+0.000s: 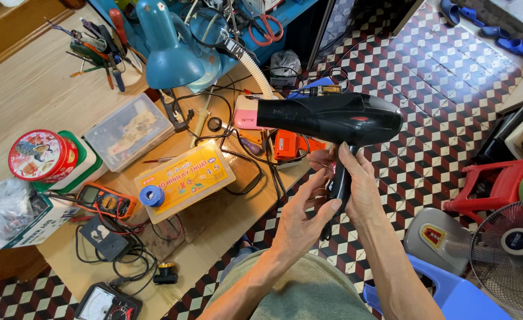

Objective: The person handles a black hair dryer, then uses a clamp multimeter to measure the current draw of the hair dryer while it is plugged into a power strip. The person adjusts the multimeter dial and observes the readings on the display.

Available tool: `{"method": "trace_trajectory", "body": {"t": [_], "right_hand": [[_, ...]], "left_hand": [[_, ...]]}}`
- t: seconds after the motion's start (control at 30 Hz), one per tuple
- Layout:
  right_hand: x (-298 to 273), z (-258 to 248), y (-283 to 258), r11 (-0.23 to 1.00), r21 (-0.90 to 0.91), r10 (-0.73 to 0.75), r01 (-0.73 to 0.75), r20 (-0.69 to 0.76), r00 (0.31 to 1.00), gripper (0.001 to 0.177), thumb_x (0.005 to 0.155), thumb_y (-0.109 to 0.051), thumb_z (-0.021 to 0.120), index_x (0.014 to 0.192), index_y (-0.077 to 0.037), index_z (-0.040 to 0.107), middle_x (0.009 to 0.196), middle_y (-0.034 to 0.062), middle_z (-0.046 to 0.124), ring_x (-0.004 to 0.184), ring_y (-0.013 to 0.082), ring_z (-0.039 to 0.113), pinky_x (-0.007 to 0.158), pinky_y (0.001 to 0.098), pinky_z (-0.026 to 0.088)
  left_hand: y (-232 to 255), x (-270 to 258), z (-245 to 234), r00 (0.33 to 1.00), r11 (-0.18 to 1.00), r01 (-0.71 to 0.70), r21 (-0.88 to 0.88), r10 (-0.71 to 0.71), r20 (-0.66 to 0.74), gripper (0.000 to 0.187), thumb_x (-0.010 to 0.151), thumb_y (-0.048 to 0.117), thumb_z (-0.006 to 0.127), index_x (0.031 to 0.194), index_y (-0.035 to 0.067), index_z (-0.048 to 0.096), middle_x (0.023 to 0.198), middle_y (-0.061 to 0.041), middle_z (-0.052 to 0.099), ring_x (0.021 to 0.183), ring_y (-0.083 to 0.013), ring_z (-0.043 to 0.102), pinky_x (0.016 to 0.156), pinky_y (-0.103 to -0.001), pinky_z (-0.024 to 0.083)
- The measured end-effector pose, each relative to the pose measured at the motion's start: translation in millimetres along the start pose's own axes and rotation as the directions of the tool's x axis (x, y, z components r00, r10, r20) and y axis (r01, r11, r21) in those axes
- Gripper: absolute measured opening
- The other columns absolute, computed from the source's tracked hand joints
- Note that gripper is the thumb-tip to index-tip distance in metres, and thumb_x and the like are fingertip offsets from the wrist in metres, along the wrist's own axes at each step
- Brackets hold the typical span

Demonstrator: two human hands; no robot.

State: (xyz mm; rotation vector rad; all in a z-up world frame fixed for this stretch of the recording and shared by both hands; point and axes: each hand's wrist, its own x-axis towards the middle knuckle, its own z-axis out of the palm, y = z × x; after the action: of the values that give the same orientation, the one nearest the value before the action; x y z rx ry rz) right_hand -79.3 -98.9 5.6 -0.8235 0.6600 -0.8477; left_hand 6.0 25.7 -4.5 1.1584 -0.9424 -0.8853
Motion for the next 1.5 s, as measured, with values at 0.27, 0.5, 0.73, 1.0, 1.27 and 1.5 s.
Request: {"method": "trace_trajectory", "body": {"t": [0.27,0.5,0.73,1.0,1.27,1.5], "right_hand": [[-2,8,4,0.997,-0.074,0.017,-0.017,-0.008,1.000,0.032,0.101,-0.036,0.062,0.111,-0.006,0.067,0.103,0.0176,0.076,0.094,0.0244,0.073,0.084,0.0383,0.062],[0,8,3,0.997,-0.047,0.056,-0.056,0.007,0.998,0.034,0.102,-0.037,0.062,0.113,-0.005,0.067,0.103,0.0165,0.075,0.093,0.0233,0.073,0.076,0.0371,0.063],[-1,7,1,0.991,-0.112,0.077,-0.075,0.014,0.997,0.035,0.101,-0.038,0.060,0.116,-0.007,0.066,0.102,0.0155,0.075,0.091,0.0220,0.074,0.070,0.0356,0.065],[2,8,-3,0.991,-0.104,0.086,-0.082,0.030,0.996,0.039,0.101,-0.038,0.059,0.120,-0.005,0.067,0.101,0.0154,0.076,0.092,0.0231,0.075,0.075,0.0356,0.065],[6,8,-1,0.997,-0.060,0.042,-0.040,0.034,0.999,0.032,0.103,-0.037,0.061,0.113,-0.007,0.065,0.094,0.0134,0.074,0.090,0.0230,0.073,0.079,0.0371,0.064],[8,4,1,0.997,0.024,0.074,-0.074,0.034,0.997,0.030,0.105,-0.038,0.060,0.106,-0.008,0.064,0.090,0.0118,0.074,0.079,0.0209,0.069,0.068,0.0344,0.058]], "left_hand": [[-6,0,4,1.000,1.000,0.014,-0.005,-0.014,0.004,0.067,0.100,0.019,0.068,0.158,0.003,0.040,0.143,-0.019,0.060,0.128,-0.0246,0.065,0.100,-0.034,0.061],[0,5,6,1.000,1.000,0.012,0.010,-0.012,-0.010,0.070,0.096,0.015,0.071,0.158,0.003,0.040,0.137,-0.018,0.061,0.121,-0.0234,0.066,0.094,-0.033,0.063],[3,8,5,0.999,0.999,0.042,0.007,-0.042,0.011,0.070,0.095,0.014,0.071,0.158,0.006,0.041,0.130,-0.019,0.064,0.114,-0.0235,0.070,0.089,-0.031,0.064],[-2,13,3,0.994,0.994,0.103,0.036,-0.104,0.030,0.069,0.092,0.017,0.072,0.153,0.007,0.042,0.132,-0.018,0.063,0.107,-0.0251,0.073,0.085,-0.032,0.067],[-4,10,5,0.998,0.993,-0.065,0.097,0.066,-0.006,0.065,0.096,0.013,0.073,0.153,0.005,0.044,0.135,-0.019,0.062,0.119,-0.0254,0.070,0.094,-0.034,0.062],[-5,6,1,0.998,0.999,-0.033,0.011,0.034,-0.062,0.059,0.096,0.009,0.073,0.148,0.001,0.045,0.135,-0.019,0.062,0.116,-0.0229,0.068,0.094,-0.034,0.064]]}}
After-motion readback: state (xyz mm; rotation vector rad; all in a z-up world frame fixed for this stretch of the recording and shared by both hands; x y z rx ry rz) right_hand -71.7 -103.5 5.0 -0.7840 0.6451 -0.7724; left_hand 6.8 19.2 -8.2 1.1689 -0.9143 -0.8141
